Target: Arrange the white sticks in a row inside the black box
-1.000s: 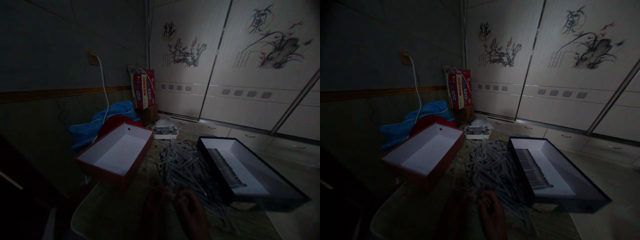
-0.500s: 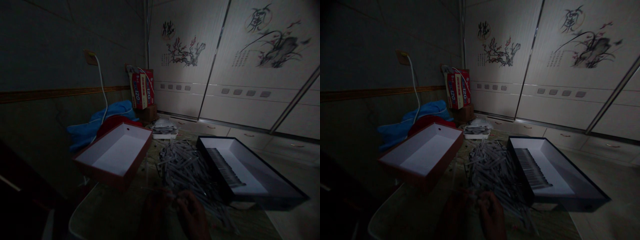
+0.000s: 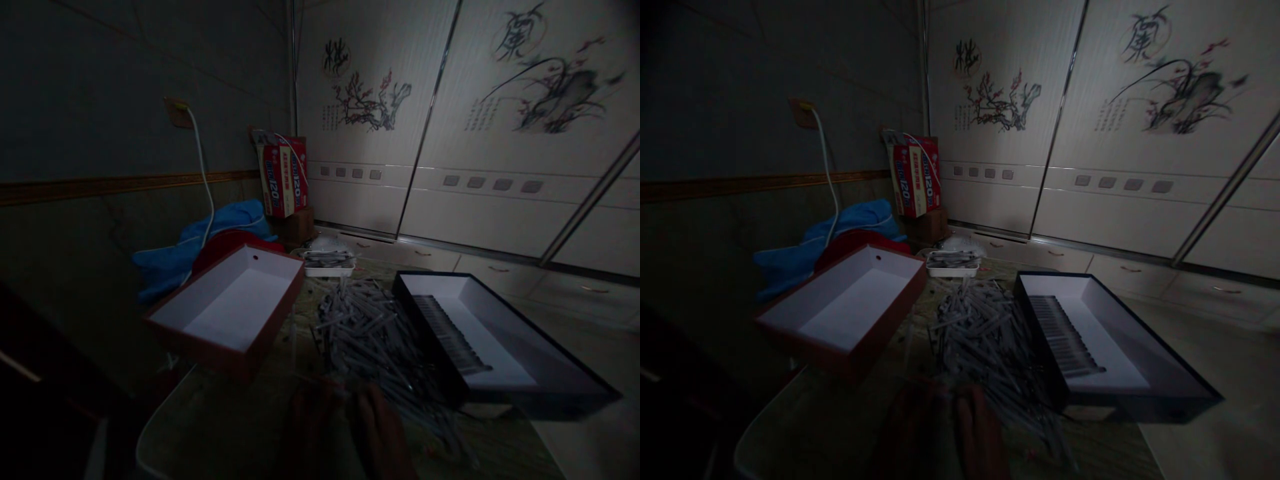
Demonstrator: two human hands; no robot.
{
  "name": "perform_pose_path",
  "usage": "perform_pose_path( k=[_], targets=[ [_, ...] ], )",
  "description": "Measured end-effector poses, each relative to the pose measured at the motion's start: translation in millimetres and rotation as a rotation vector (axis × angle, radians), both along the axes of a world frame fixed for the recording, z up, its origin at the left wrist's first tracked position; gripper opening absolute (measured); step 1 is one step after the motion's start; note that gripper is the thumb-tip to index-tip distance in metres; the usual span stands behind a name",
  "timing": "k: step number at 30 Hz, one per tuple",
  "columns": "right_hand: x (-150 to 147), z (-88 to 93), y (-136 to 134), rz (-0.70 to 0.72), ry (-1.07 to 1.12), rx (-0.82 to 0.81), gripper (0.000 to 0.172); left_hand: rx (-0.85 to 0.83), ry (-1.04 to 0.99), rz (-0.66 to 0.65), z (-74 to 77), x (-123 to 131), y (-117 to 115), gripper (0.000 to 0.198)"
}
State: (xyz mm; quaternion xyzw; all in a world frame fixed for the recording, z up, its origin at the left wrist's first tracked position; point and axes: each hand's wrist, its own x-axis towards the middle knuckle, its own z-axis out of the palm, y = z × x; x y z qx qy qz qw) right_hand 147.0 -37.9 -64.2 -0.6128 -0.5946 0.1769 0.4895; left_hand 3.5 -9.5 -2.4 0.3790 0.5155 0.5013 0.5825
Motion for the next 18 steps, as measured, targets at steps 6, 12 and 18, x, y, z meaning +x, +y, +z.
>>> perform_pose_path(
  k=[6,12,18],
  targets=[
    [-6.2,30.4,0.6,0.163,0.003,-0.025,0.032,0.067,0.017,-0.068,-9.5,-2.1,1.6,0.019],
    [-9.8,24.8,-1.7,0.008,0.021,0.015,0.034,0.024,-0.015,0.017,5.9,2.0,0.2,0.017],
    [-12.5,22.6,-1.3,0.072,-0.028,0.008,0.038,0.061,-0.057,-0.033,3.0,1.2,-0.9,0.019]
  ],
)
